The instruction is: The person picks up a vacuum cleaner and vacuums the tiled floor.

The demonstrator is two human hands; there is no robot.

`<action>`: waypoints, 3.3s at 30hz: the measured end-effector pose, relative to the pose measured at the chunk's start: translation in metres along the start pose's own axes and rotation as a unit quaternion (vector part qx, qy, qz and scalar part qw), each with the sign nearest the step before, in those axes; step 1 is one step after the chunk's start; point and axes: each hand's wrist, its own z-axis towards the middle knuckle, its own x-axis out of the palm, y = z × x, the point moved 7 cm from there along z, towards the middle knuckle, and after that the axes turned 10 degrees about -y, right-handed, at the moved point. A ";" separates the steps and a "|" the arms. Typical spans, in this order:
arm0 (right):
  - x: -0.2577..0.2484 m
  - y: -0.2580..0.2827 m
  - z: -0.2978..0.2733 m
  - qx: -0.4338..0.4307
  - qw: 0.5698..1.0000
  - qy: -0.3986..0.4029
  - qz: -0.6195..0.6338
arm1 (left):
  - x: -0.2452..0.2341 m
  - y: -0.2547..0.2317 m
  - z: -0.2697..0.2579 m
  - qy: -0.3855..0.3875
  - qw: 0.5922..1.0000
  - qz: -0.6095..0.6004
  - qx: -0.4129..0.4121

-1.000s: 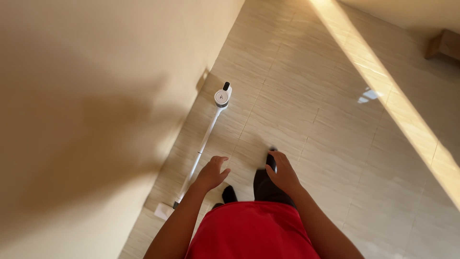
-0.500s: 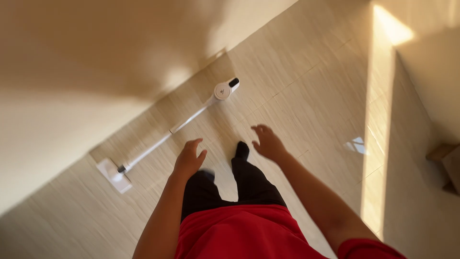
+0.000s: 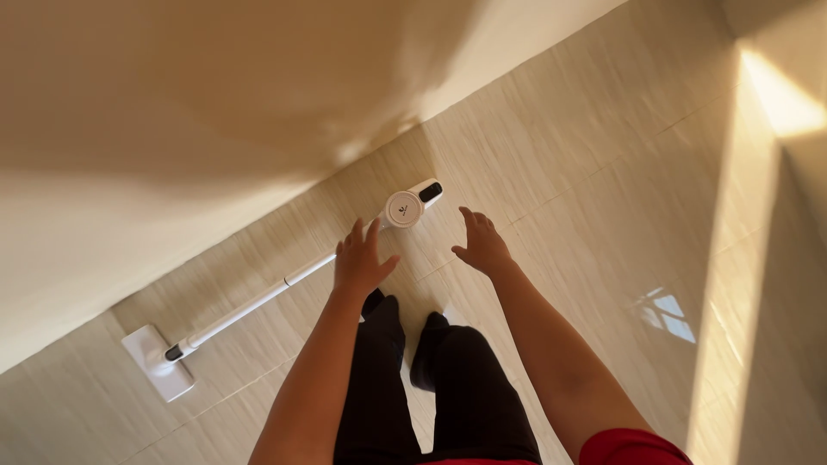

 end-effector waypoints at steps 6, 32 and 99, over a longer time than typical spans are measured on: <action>0.072 -0.022 0.084 -0.041 0.999 -0.034 -0.009 | 0.062 0.004 0.068 0.027 1.000 -0.005 0.005; 0.064 0.005 0.103 -0.168 0.978 0.098 -0.070 | 0.101 0.094 -0.038 0.056 0.962 -0.190 -0.190; -0.087 0.211 -0.670 -0.055 0.812 0.293 0.502 | -0.158 -0.055 -0.626 -0.221 0.676 -0.698 -0.084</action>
